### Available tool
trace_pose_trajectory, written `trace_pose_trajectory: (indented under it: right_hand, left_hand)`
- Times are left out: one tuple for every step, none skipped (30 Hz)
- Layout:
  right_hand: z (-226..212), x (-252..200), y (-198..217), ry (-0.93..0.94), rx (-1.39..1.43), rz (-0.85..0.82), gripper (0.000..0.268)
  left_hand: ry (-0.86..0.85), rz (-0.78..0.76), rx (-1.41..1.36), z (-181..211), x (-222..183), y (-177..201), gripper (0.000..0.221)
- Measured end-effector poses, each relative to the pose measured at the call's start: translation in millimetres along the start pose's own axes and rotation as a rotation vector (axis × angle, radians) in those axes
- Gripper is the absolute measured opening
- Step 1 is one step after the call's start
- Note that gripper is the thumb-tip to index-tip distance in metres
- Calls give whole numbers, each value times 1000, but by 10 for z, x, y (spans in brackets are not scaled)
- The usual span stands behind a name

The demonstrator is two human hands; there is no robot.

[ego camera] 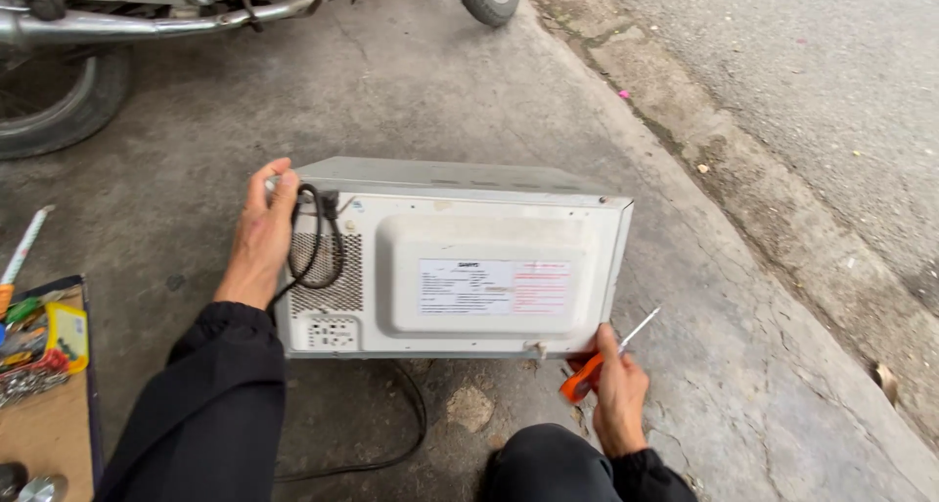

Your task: Disassembling a microwave oven using a screwdriver for repair

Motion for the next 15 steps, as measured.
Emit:
trace_pose_trajectory:
  right_hand:
    - [0, -109, 14, 1, 5, 14, 49]
    - [18, -216, 11, -48, 10, -2, 49]
    - [28, -324, -19, -94, 17, -19, 50]
    - [-5, -375, -11, -91, 24, -5, 50]
    - [-20, -425, -15, -125, 17, 4, 49]
    - [-38, -472, -24, -159, 9, 12, 51]
    - [-86, -492, -11, -159, 15, 21, 51]
    - [-152, -510, -19, -116, -12, -7, 52]
    - [-221, -526, -35, -72, -40, -38, 53]
    - [-269, -483, -35, -71, -37, -32, 53]
    - [-319, -438, -37, -72, -44, -34, 52]
    - [-369, -391, -32, -73, -50, -36, 50]
    - [-392, -320, -6, -73, -45, -28, 50]
    - [-420, -248, 4, -56, -73, -74, 52]
    - [-436, -187, -1, -43, -104, -123, 53]
  left_hand:
    - [-3, -14, -5, -22, 78, 6, 55]
    - [-11, -20, -13, -43, 160, 13, 57]
    - [-21, -26, -22, -59, 260, 34, 59]
    - [-27, -39, -27, -43, 329, 8, 59]
    - [-1, -36, -48, -26, 397, -3, 61]
    - [26, -34, -68, -9, 469, -17, 64]
    - [23, -43, -70, 19, 520, -63, 64]
    - [26, -39, -56, 42, 577, -100, 65]
    - [29, -30, -41, 64, 627, -121, 66]
    - [27, -36, -43, 17, 727, -154, 66]
    - [-9, -6, 20, -20, 833, -180, 68]
    - [-46, 24, 84, -54, 934, -213, 71]
    - [-51, 15, 82, 1, 936, -264, 71]
    - [-37, 26, 103, 48, 935, -310, 72]
    - [-20, 37, 128, 81, 933, -335, 74]
Point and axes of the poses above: each hand's wrist, its own x-axis towards the middle knuckle, its own y-axis out of the back of the hand, z = x × y, the point moved 4 cm from there along x, towards the middle knuckle, and after that the axes turned 14 degrees about -x, right-handed, at the moved point
